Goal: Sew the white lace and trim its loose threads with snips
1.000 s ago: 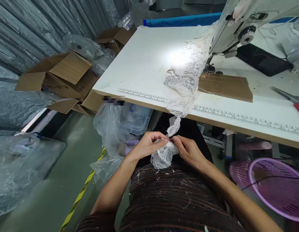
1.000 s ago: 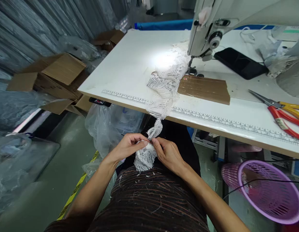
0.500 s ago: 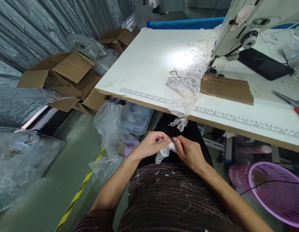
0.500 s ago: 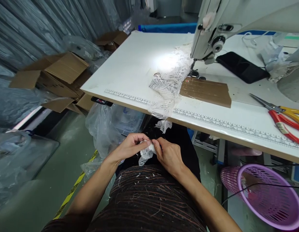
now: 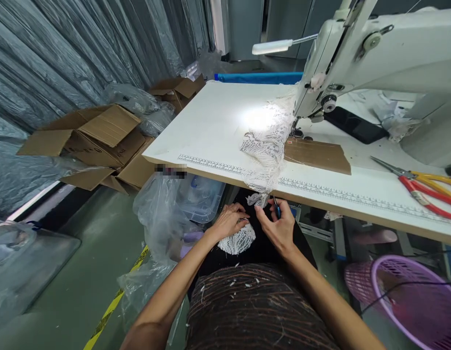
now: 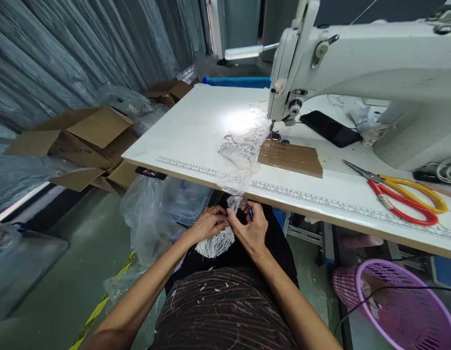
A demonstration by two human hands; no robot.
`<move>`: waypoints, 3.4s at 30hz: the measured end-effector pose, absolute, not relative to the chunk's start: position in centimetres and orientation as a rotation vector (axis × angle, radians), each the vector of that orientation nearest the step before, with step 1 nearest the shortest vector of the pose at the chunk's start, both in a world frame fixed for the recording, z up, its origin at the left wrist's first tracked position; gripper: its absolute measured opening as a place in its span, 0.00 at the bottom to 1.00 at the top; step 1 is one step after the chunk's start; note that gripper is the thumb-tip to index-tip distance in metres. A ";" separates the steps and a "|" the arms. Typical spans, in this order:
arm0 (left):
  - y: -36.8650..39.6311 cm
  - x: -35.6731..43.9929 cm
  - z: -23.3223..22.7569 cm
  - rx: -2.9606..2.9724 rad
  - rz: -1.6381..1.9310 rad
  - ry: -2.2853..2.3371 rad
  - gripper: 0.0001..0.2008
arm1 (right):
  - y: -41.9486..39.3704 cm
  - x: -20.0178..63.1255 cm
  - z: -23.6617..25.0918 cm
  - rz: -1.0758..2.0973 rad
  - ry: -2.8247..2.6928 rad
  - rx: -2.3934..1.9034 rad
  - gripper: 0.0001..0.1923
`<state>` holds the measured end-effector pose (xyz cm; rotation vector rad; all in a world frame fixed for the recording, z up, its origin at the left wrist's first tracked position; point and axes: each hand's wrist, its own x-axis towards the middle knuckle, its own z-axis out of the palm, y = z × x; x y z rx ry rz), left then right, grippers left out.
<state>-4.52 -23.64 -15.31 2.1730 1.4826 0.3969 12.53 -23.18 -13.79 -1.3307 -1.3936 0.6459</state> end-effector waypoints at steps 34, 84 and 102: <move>-25.7 -3.1 -7.2 1.260 0.822 1.150 0.14 | -24.6 15.1 -10.4 1.180 -1.845 -1.174 0.22; -27.3 -3.0 -6.0 1.720 0.738 1.152 0.08 | -24.9 15.7 -12.5 1.645 -1.401 -1.022 0.16; -26.4 -4.6 -6.9 1.305 0.763 1.125 0.13 | -26.2 15.7 -10.2 1.634 -1.667 -0.843 0.05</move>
